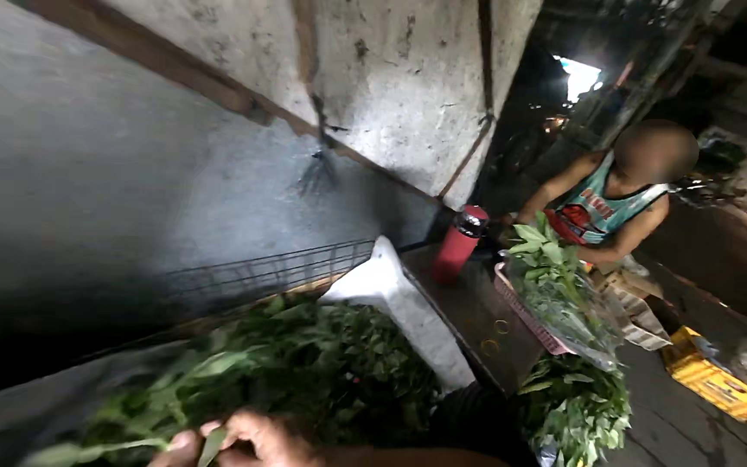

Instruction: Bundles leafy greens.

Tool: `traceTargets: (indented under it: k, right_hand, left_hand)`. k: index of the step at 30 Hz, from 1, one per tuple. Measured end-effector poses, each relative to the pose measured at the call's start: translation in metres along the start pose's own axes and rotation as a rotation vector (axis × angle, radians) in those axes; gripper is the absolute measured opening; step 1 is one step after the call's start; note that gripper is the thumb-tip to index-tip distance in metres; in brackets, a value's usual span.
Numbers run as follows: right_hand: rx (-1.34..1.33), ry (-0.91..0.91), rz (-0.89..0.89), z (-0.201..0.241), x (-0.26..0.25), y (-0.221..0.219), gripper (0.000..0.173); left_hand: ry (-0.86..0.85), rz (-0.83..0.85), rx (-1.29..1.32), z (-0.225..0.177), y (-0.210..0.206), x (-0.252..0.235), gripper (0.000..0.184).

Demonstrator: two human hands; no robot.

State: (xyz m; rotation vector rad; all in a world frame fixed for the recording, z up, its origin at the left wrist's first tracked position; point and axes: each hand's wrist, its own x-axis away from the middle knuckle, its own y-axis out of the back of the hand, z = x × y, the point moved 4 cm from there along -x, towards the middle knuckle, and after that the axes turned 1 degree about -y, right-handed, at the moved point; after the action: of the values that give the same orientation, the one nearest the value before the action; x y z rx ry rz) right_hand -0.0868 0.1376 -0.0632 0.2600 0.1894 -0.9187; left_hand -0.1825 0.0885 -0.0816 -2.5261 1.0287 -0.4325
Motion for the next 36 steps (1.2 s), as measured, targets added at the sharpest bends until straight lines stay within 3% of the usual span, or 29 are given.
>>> traceTargets:
  k: [5,8,10,12,16,20,22,24,26,32,36]
  right_hand:
    - [-0.008,0.108,0.101,-0.034,0.022,-0.001,0.009]
    - [0.223,-0.117,0.405,-0.077,0.036,0.017,0.022]
    - [0.429,-0.352,0.646,-0.104,0.039,0.027,0.037]
    - [0.544,-0.465,0.639,-0.122,0.031,0.033,0.041]
    - [0.657,-0.516,0.399,-0.13,0.002,0.022,0.033]
    - [0.986,-0.796,0.638,-0.144,0.009,-0.004,0.041]
    - [1.067,-0.844,0.683,-0.153,0.019,-0.009,0.045]
    - [1.007,-0.85,0.63,-0.162,0.02,-0.004,0.046]
    - [0.774,-0.801,0.505,-0.163,0.014,0.01,0.043]
    - [-0.009,-0.159,0.034,-0.093,0.002,0.045,0.031]
    - [-0.225,-0.132,-0.041,-0.061,0.003,0.043,0.008]
  left_hand:
    - [-0.147,-0.229,-0.04,-0.024,0.012,0.0,0.029]
    - [-0.247,-0.409,0.032,-0.038,0.041,-0.008,0.026]
    - [-0.206,-0.497,0.055,-0.044,0.051,-0.008,0.028]
    - [-0.122,-0.491,0.067,-0.042,0.049,-0.006,0.03]
    - [-0.048,-0.448,0.099,-0.034,0.043,-0.007,0.017]
    - [-0.006,-0.449,0.114,-0.032,0.046,-0.011,0.019]
    - [-0.004,-0.457,0.117,-0.033,0.047,-0.012,0.019]
    - [0.004,-0.47,0.12,-0.035,0.05,-0.012,0.018]
    - [0.011,-0.485,0.13,-0.036,0.053,-0.012,0.015]
    - [0.016,-0.443,0.12,-0.031,0.048,-0.011,0.015]
    - [0.067,-0.344,0.012,-0.02,0.032,-0.011,0.013]
